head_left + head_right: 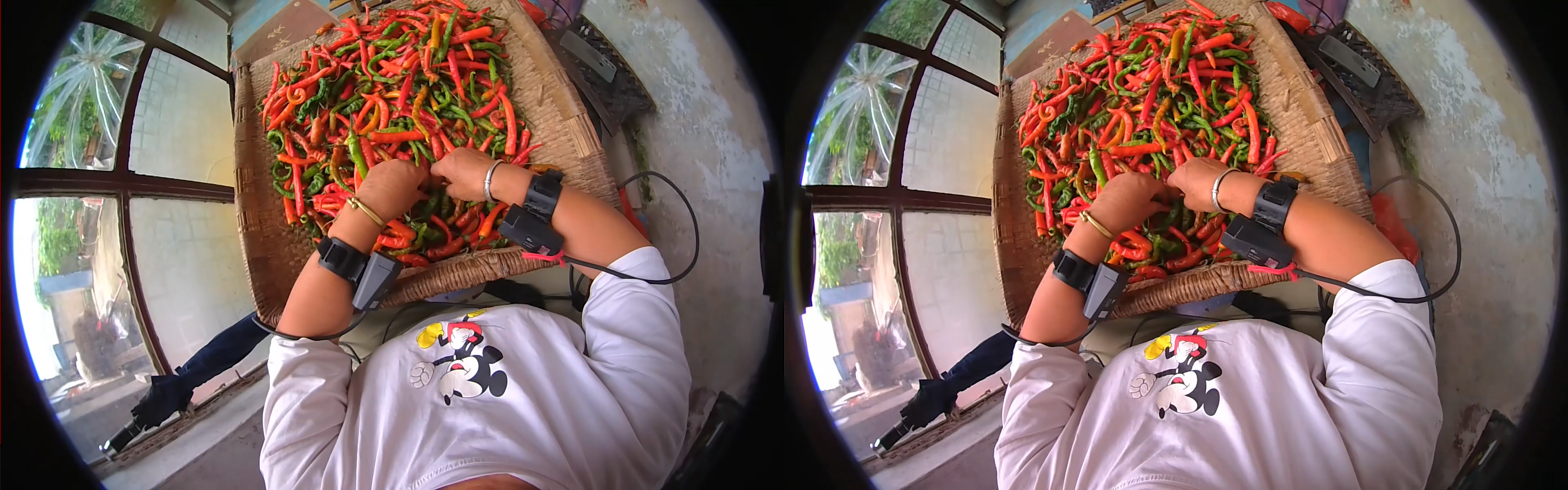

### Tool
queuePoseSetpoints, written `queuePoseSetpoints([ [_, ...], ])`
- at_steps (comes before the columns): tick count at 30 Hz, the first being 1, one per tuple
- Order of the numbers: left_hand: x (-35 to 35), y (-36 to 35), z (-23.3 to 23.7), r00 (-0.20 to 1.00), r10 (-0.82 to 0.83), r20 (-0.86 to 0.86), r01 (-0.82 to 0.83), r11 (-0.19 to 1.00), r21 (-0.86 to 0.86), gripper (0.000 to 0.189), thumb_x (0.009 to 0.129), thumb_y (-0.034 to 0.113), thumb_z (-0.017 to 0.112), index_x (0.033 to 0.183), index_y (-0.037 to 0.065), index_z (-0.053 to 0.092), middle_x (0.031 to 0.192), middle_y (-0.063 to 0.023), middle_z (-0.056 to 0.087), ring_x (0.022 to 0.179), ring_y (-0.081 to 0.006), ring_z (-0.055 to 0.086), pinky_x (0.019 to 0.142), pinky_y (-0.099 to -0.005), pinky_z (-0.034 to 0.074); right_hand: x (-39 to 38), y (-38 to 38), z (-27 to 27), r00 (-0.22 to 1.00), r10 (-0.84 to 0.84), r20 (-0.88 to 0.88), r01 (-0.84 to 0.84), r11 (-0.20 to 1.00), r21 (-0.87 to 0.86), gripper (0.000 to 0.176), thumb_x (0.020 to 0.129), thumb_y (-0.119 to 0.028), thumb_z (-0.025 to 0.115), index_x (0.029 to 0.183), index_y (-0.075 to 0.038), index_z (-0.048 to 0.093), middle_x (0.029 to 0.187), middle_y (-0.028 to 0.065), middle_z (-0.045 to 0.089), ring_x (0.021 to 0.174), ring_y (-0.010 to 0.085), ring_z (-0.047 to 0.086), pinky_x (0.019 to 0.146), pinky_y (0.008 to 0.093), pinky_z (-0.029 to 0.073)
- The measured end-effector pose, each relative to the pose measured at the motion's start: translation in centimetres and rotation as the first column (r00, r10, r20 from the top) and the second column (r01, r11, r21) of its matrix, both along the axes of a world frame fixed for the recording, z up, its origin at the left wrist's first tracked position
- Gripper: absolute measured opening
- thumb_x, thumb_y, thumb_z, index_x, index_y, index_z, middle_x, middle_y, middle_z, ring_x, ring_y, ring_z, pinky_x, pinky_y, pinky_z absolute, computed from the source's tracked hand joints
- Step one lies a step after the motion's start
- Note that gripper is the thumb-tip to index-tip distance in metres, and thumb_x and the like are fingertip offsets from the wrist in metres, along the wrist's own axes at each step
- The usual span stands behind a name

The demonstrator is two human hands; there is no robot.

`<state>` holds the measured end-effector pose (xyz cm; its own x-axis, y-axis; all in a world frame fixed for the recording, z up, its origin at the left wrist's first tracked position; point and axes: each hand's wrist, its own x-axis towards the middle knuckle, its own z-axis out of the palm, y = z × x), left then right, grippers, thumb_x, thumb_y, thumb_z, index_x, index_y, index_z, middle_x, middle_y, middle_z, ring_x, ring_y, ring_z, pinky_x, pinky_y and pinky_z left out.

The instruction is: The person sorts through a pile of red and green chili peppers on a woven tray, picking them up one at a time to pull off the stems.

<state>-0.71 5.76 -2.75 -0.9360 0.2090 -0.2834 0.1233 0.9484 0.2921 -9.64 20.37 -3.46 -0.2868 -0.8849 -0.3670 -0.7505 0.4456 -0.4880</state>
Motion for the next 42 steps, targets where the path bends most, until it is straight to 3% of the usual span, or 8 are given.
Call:
queuePoseSetpoints([
  [5,0.0,0.2,0.1,0.999,0.03,-0.024,-0.026,0.989,0.144,0.029,0.07,0.021,0.068,0.09,0.002,0.059,0.072,-0.0119,0.061,0.067,-0.0257,0.059,0.061,-0.0357,0.046,-1.3,0.4,1.5,0.992,-0.019,0.127,0.049,0.969,-0.24,0.014,0.066,-0.012,0.06,0.078,-0.006,0.063,0.071,0.0101,0.061,0.07,0.0239,0.06,0.065,0.0335,0.047],
  [8,0.0,1.0,1.0,0.956,0.215,0.2,-0.292,0.637,0.714,0.024,0.074,0.016,0.069,0.087,-0.001,0.059,0.066,-0.0053,0.06,0.058,-0.0116,0.056,0.053,-0.0273,0.044,-1.8,0.8,3.0,0.912,-0.103,0.398,0.266,0.885,-0.381,0.013,0.069,-0.01,0.062,0.08,-0.003,0.062,0.066,0.0057,0.06,0.058,0.0136,0.056,0.055,0.0269,0.047],
  [15,0.0,1.9,0.0,0.918,0.258,0.302,-0.389,0.433,0.813,0.016,0.081,0.02,0.062,0.082,0.004,0.059,0.064,0.003,0.056,0.052,-0.0033,0.045,0.047,-0.0177,0.037,-2.1,0.7,2.7,0.625,-0.185,0.759,0.627,0.698,-0.346,0.018,0.082,-0.013,0.057,0.094,0.0,0.056,0.074,0.0002,0.056,0.059,0.0045,0.05,0.05,0.0196,0.042],
  [22,-0.6,0.7,1.4,0.741,0.45,0.499,-0.348,-0.378,0.858,0.017,0.089,0.022,0.05,0.09,0.007,0.056,0.073,0.0017,0.055,0.061,-0.0042,0.049,0.053,-0.0184,0.043,-0.9,-0.2,0.4,0.597,-0.088,0.797,0.519,0.801,-0.3,0.022,0.086,-0.022,0.052,0.087,0.0,0.057,0.071,0.0035,0.058,0.063,0.0086,0.054,0.059,0.0234,0.045],
  [30,-0.6,0.0,0.9,0.748,0.368,0.552,-0.334,-0.51,0.793,0.021,0.09,0.023,0.046,0.098,0.005,0.053,0.071,0.0022,0.052,0.061,-0.0045,0.049,0.053,-0.0193,0.043,-0.1,0.2,3.0,0.714,-0.273,0.645,0.498,0.846,-0.193,0.028,0.084,-0.025,0.054,0.068,-0.002,0.056,0.054,0.0053,0.055,0.054,0.0142,0.056,0.051,0.0267,0.045],
  [32,-0.6,0.2,0.9,0.738,0.354,0.575,-0.358,-0.517,0.778,0.022,0.09,0.022,0.046,0.102,0.005,0.052,0.069,0.0025,0.051,0.061,-0.0046,0.049,0.053,-0.0194,0.043,-0.4,0.3,2.4,0.952,-0.246,0.181,0.303,0.837,-0.456,0.032,0.081,-0.03,0.056,0.063,-0.003,0.055,0.053,0.0109,0.054,0.053,0.0233,0.056,0.05,0.033,0.044],
  [38,-0.4,0.7,0.9,0.711,0.342,0.615,-0.477,-0.408,0.778,0.029,0.09,0.02,0.048,0.113,0.003,0.048,0.067,0.0045,0.048,0.059,-0.0043,0.048,0.052,-0.0189,0.042,-0.3,0.4,2.4,0.974,-0.218,-0.068,0.146,0.821,-0.551,0.032,0.079,-0.035,0.056,0.067,-0.005,0.057,0.058,0.013,0.056,0.053,0.0283,0.055,0.05,0.0367,0.044],
  [42,-0.7,-1.8,3.5,0.716,0.346,0.606,-0.445,-0.443,0.778,0.023,0.089,0.018,0.049,0.105,0.003,0.051,0.065,0.0037,0.049,0.058,-0.005,0.049,0.051,-0.0192,0.044,0.0,0.5,3.2,0.711,-0.091,0.697,0.476,0.791,-0.383,0.027,0.08,-0.03,0.057,0.07,-0.005,0.057,0.058,0.0094,0.056,0.047,0.0227,0.052,0.046,0.0301,0.041],
])
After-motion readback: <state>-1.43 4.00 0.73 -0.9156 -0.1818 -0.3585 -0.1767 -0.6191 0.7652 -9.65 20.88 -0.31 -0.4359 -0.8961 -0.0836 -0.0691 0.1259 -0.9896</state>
